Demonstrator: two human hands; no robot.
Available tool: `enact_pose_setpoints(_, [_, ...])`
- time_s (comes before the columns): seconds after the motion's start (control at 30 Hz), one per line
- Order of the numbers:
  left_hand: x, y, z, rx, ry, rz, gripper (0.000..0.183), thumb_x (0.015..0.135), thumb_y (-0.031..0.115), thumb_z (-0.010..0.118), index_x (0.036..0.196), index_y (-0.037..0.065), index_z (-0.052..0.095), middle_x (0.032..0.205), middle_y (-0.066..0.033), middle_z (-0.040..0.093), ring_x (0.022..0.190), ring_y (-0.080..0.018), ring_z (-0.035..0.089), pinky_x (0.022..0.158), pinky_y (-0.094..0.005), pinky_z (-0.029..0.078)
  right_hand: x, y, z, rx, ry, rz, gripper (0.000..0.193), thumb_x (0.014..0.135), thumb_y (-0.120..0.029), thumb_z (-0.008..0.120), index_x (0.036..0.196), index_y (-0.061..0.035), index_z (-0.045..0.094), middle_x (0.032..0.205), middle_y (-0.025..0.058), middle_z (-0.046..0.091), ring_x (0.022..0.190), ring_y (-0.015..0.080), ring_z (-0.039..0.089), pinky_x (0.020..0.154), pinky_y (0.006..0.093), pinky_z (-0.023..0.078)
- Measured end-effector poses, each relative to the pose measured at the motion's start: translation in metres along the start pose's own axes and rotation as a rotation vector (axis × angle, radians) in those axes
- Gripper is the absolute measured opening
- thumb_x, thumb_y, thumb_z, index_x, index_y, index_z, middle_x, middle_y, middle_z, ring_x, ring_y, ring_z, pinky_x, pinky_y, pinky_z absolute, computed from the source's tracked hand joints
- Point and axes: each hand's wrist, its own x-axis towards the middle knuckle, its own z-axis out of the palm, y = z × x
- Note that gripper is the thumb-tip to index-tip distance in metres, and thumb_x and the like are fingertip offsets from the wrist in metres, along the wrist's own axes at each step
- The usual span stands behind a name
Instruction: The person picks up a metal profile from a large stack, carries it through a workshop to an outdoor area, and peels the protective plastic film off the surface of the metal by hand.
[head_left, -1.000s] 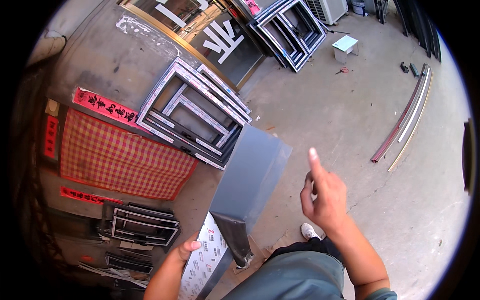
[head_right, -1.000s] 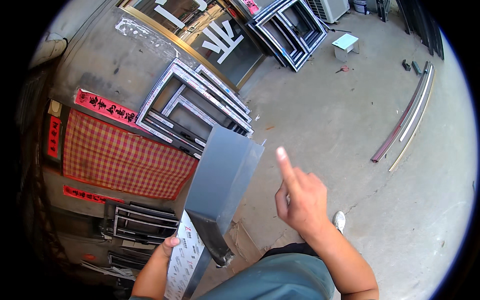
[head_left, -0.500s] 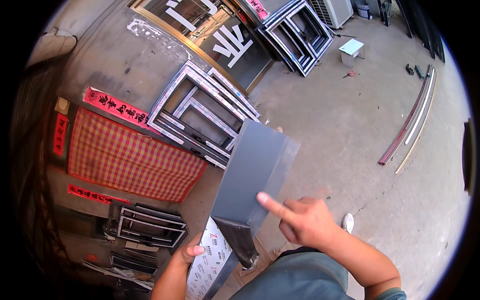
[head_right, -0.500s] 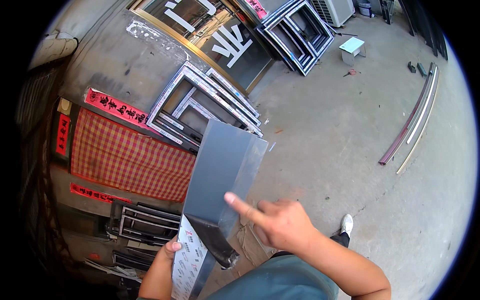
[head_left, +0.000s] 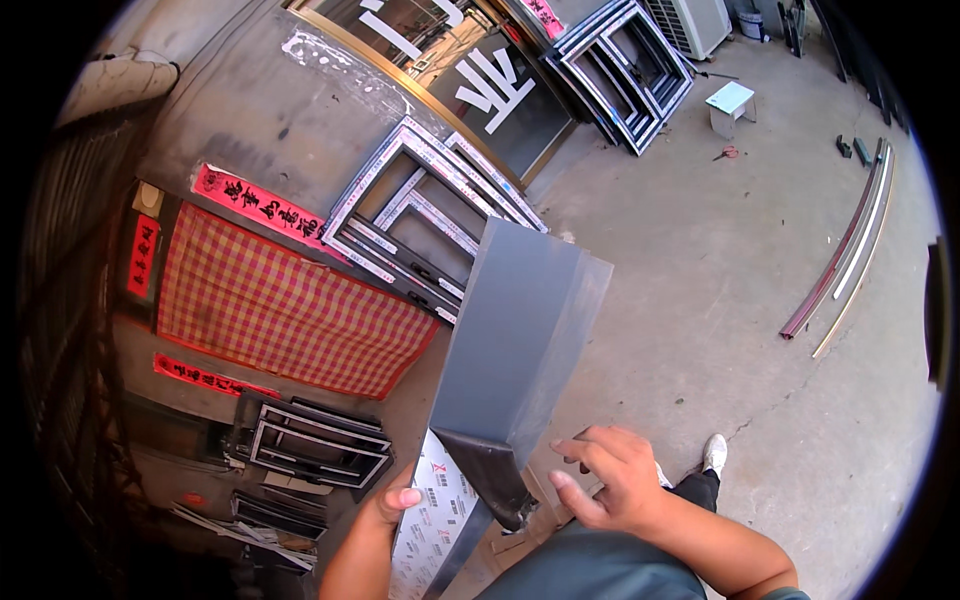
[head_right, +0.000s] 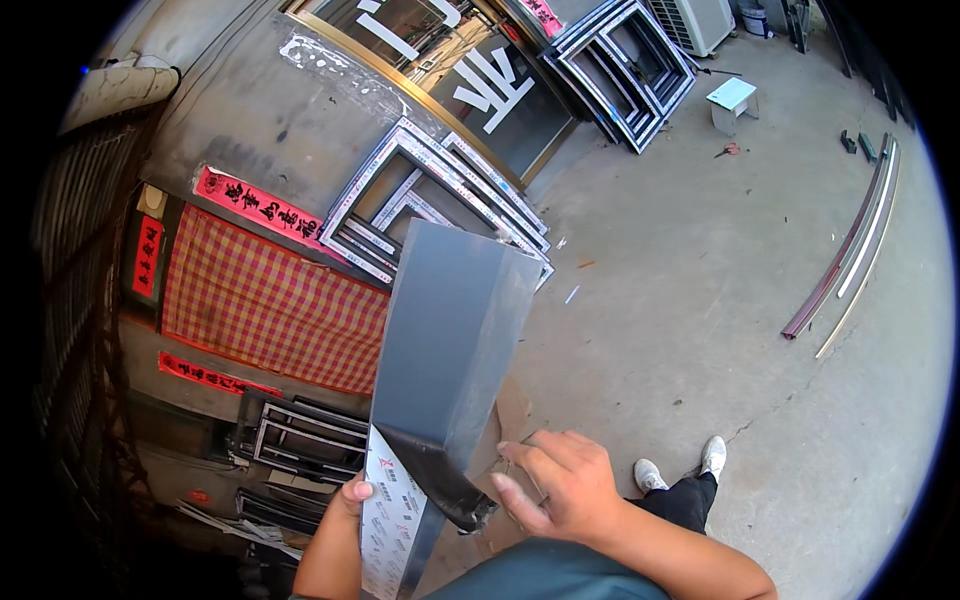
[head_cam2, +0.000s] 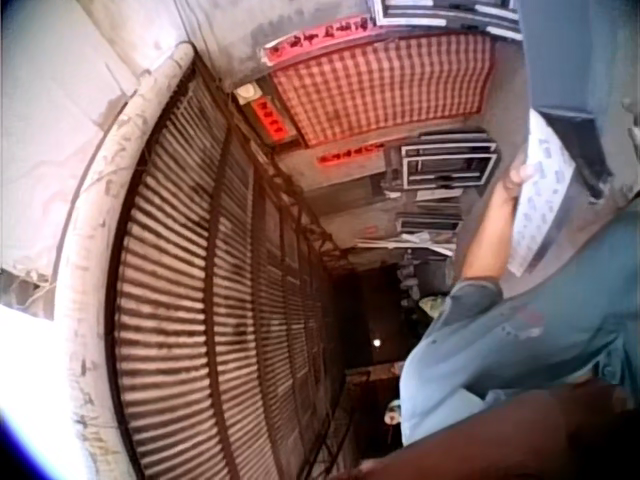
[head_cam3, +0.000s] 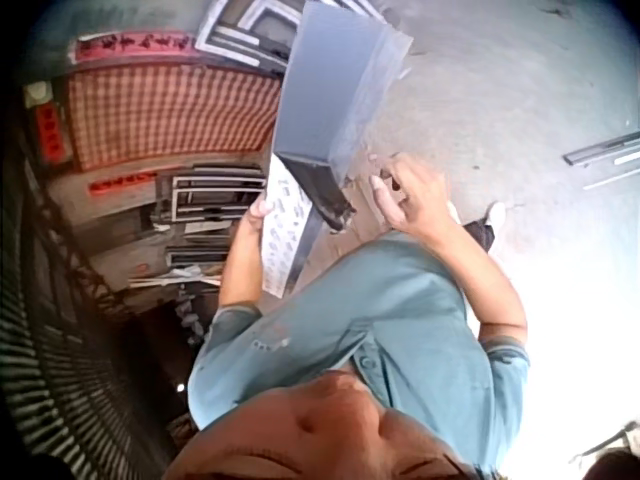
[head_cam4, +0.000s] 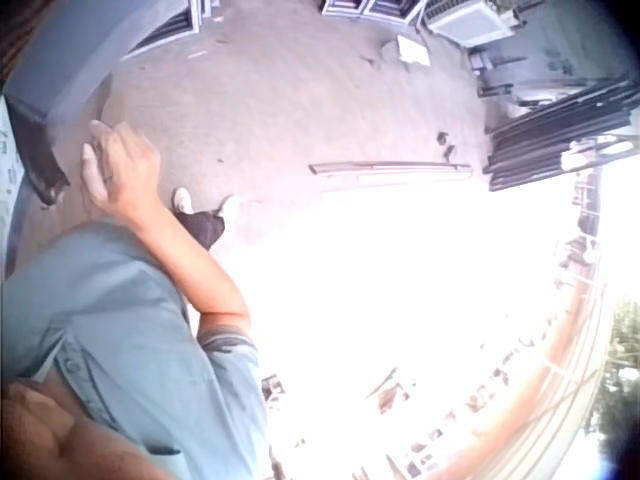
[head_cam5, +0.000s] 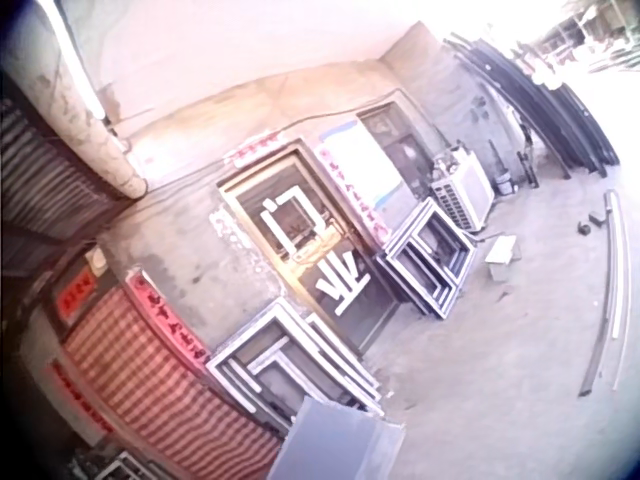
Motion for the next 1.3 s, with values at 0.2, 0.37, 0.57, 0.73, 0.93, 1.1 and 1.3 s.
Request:
enact_pose_setpoints(0.2, [0.009, -0.009, 0.003, -0.010, 0.016, 0.031, 0.112, 0.065, 0.056, 0.071, 0.151, -0.003, 0.031, 0.140, -0.0178, 0.051, 0.126, -0.0290, 0.054, 0.105, -0.0430, 0.044, 0.020, -0.027, 0.020, -0.020, -0.071, 0.013, 0.031, 0.077, -0.024, 0.082, 0.067, -0.0060, 0.059, 0.061, 0.0063, 0.052, 0.054, 0.0260, 0.051, 0.051, 0.0373, 0.041])
enact_pose_setpoints(0.37, [0.023, -0.013, 0.014, -0.003, 0.064, 0.120, 0.112, 0.065, 0.056, 0.071, 0.151, -0.003, 0.031, 0.139, -0.0175, 0.051, 0.126, -0.0287, 0.054, 0.105, -0.0428, 0.044, 0.012, -0.047, 0.039, 0.052, -0.093, -0.008, 0.039, 0.081, -0.019, 0.079, 0.060, -0.0077, 0.049, 0.056, 0.0077, 0.049, 0.049, 0.0278, 0.050, 0.046, 0.0381, 0.040])
enact_pose_setpoints(0.57, [0.039, -0.046, -0.001, 0.056, 0.094, 0.264, 0.107, 0.068, 0.056, 0.069, 0.149, -0.003, 0.032, 0.133, -0.0129, 0.053, 0.120, -0.0233, 0.056, 0.105, -0.0381, 0.044, 0.005, -0.067, 0.059, 0.106, -0.125, 0.096, 0.038, 0.086, -0.018, 0.076, 0.061, -0.0070, 0.049, 0.055, 0.0078, 0.051, 0.048, 0.0286, 0.054, 0.045, 0.0392, 0.043])
enact_pose_setpoints(0.73, [0.045, -0.059, -0.008, -0.026, 0.058, 0.291, 0.106, 0.071, 0.058, 0.072, 0.149, -0.003, 0.034, 0.135, -0.0133, 0.054, 0.122, -0.0214, 0.056, 0.105, -0.0353, 0.044, 0.000, -0.069, 0.075, 0.111, -0.149, 0.174, 0.037, 0.090, -0.021, 0.072, 0.064, -0.0057, 0.050, 0.056, 0.0094, 0.053, 0.049, 0.0298, 0.056, 0.046, 0.0412, 0.044])
enact_pose_setpoints(0.93, [0.049, -0.074, -0.023, -0.056, -0.018, 0.322, 0.110, 0.071, 0.061, 0.077, 0.150, -0.003, 0.034, 0.138, -0.0130, 0.053, 0.123, -0.0207, 0.056, 0.106, -0.0355, 0.044, -0.004, -0.077, 0.095, 0.150, -0.153, 0.201, 0.037, 0.092, -0.021, 0.070, 0.066, -0.0055, 0.050, 0.058, 0.0097, 0.053, 0.051, 0.0305, 0.057, 0.047, 0.0420, 0.044])
enact_pose_setpoints(1.1, [0.057, -0.079, -0.033, -0.080, -0.059, 0.333, 0.110, 0.071, 0.061, 0.077, 0.149, -0.003, 0.035, 0.137, -0.0127, 0.054, 0.123, -0.0203, 0.056, 0.106, -0.0351, 0.045, 0.001, -0.083, 0.101, 0.148, -0.146, 0.185, 0.035, 0.092, -0.020, 0.070, 0.068, -0.0052, 0.050, 0.059, 0.0099, 0.054, 0.052, 0.0310, 0.057, 0.048, 0.0419, 0.045])
enact_pose_setpoints(1.3, [0.055, -0.083, -0.041, -0.079, -0.070, 0.351, 0.110, 0.070, 0.061, 0.078, 0.149, -0.003, 0.036, 0.137, -0.0124, 0.054, 0.123, -0.0198, 0.056, 0.106, -0.0347, 0.045, 0.002, -0.089, 0.107, 0.178, -0.165, 0.155, 0.035, 0.093, -0.019, 0.069, 0.068, -0.0048, 0.050, 0.059, 0.0101, 0.054, 0.052, 0.0315, 0.058, 0.048, 0.0423, 0.046])
